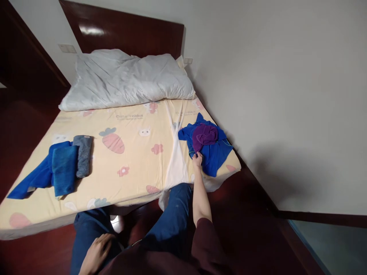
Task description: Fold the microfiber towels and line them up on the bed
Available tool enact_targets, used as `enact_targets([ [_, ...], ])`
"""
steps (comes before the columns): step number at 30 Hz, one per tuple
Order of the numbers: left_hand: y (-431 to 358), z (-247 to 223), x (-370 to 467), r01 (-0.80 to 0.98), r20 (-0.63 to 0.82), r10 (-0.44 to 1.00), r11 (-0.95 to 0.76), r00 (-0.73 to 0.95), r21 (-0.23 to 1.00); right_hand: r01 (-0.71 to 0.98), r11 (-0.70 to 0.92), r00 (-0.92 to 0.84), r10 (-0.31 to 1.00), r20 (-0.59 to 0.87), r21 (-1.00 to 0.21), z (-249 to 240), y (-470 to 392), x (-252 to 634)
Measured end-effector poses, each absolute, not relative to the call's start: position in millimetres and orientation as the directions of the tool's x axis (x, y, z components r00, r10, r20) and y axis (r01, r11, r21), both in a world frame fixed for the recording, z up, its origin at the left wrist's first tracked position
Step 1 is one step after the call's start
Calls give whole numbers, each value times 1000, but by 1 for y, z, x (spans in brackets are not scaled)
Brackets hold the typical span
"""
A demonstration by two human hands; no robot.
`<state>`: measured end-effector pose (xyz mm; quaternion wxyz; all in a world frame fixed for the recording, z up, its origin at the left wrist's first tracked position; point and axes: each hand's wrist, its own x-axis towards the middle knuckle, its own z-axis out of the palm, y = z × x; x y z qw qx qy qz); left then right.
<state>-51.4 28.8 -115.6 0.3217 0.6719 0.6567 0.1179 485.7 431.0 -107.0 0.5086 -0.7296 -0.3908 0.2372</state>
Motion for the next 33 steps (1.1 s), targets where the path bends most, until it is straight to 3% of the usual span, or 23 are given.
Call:
enact_targets([
  [5, 32, -111, -49, 764, -233, 968, 78, 97, 641, 383, -70, 505, 851, 146, -921, -108, 396, 447],
  [14, 43, -75, -19, 504, -175, 985, 155, -8, 850, 312, 108, 412, 880, 237, -944, -106, 293, 314],
  [17, 53, -57, -6, 334, -247, 967, 254, -64, 908, 289, 158, 240, 943, 231, -944, -94, 242, 253],
  [19, 62, -53, 2, 111, -339, 937, 347, -86, 931, 232, 200, 81, 971, 224, -952, -84, 200, 209],
  [22, 73, -55, 11, -316, -495, 868, 460, -37, 830, 113, 212, -132, 972, 197, -971, -69, 140, 151],
  [25, 77, -59, 8, -593, -535, 843, 456, 49, 664, 44, 174, -239, 958, 158, -984, -57, 105, 122],
  [29, 78, -59, -7, -743, -522, 853, 357, 13, 566, 48, 190, -364, 917, 160, -981, -55, 107, 133],
  [33, 88, -62, -4, -695, -507, 859, 327, -64, 641, 85, 200, -452, 881, 141, -976, -65, 115, 161],
])
